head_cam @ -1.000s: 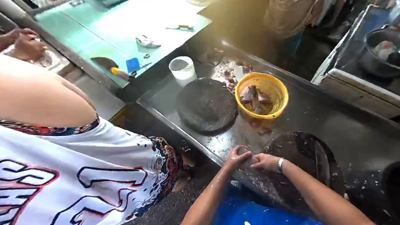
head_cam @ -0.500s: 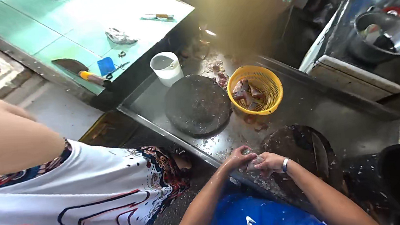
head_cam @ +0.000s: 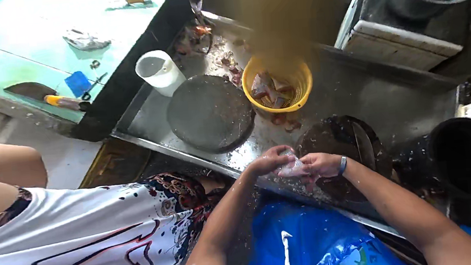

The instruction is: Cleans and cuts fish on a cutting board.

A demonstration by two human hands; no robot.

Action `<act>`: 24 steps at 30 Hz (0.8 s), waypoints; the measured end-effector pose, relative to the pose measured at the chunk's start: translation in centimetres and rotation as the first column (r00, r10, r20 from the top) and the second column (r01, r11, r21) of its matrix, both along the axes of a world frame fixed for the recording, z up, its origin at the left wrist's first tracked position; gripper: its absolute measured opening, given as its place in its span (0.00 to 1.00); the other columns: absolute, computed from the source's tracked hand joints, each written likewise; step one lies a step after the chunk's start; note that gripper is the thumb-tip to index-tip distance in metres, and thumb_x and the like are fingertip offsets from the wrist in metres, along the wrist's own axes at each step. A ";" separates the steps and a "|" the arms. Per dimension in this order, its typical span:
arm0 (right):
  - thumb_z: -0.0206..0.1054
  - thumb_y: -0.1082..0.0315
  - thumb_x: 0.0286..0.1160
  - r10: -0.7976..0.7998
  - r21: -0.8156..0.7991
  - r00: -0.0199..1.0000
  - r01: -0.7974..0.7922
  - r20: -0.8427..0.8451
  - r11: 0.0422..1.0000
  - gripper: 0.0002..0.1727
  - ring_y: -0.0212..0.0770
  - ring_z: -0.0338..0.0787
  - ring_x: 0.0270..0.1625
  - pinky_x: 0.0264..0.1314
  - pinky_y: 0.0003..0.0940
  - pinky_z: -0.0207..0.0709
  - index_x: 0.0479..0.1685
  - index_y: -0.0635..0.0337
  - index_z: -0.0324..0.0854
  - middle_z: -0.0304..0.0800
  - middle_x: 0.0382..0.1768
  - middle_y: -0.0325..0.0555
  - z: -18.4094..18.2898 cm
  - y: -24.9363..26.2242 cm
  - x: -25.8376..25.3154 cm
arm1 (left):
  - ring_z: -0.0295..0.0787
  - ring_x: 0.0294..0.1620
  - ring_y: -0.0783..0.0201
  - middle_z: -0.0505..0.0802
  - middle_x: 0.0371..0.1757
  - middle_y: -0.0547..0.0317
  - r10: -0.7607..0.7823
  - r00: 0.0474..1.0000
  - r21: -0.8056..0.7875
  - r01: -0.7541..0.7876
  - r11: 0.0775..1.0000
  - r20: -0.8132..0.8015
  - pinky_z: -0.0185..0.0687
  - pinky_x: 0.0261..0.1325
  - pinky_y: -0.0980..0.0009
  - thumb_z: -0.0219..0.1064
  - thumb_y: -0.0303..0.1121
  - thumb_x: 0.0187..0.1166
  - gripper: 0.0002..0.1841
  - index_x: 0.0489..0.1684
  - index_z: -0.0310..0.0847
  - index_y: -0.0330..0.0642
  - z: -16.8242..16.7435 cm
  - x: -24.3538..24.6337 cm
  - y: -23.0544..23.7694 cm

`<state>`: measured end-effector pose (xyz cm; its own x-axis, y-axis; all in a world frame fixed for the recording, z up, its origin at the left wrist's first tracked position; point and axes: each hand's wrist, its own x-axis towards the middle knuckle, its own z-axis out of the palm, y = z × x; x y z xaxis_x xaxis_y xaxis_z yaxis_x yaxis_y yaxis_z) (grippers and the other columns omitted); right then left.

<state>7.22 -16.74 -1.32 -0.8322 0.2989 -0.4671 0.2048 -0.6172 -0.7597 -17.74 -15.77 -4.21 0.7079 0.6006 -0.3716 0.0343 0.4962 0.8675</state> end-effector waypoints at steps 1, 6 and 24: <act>0.61 0.49 0.85 0.021 -0.008 0.999 -0.021 -0.046 1.000 0.19 0.33 0.89 0.32 0.38 0.37 0.89 0.59 0.53 0.81 0.89 0.37 0.36 -0.1 0.2 0.2 | 0.90 0.34 0.69 0.93 0.41 0.58 -0.002 1.000 -0.002 0.002 1.000 0.014 0.88 0.36 0.71 0.65 0.36 0.81 0.16 0.65 0.77 0.46 0.3 -0.1 0.0; 0.58 0.56 0.91 0.078 0.291 0.982 -0.127 0.174 0.948 0.16 0.28 0.81 0.23 0.25 0.27 0.81 0.52 0.60 0.83 0.85 0.32 0.37 1.1 0.7 -0.7 | 0.90 0.31 0.68 0.94 0.40 0.56 0.027 0.999 -0.010 -0.027 1.000 -0.046 0.87 0.31 0.71 0.68 0.38 0.75 0.20 0.65 0.77 0.44 1.4 -0.9 0.1; 0.58 0.67 0.86 -0.723 0.822 0.579 0.569 -0.378 0.026 0.13 0.33 0.84 0.27 0.34 0.32 0.83 0.34 0.63 0.82 0.84 0.24 0.42 2.6 7.0 -3.8 | 0.93 0.39 0.45 0.94 0.44 0.45 0.686 0.390 0.682 -0.175 0.710 -0.614 0.87 0.44 0.37 0.80 0.53 0.70 0.31 0.70 0.77 0.57 -2.8 -9.9 -1.6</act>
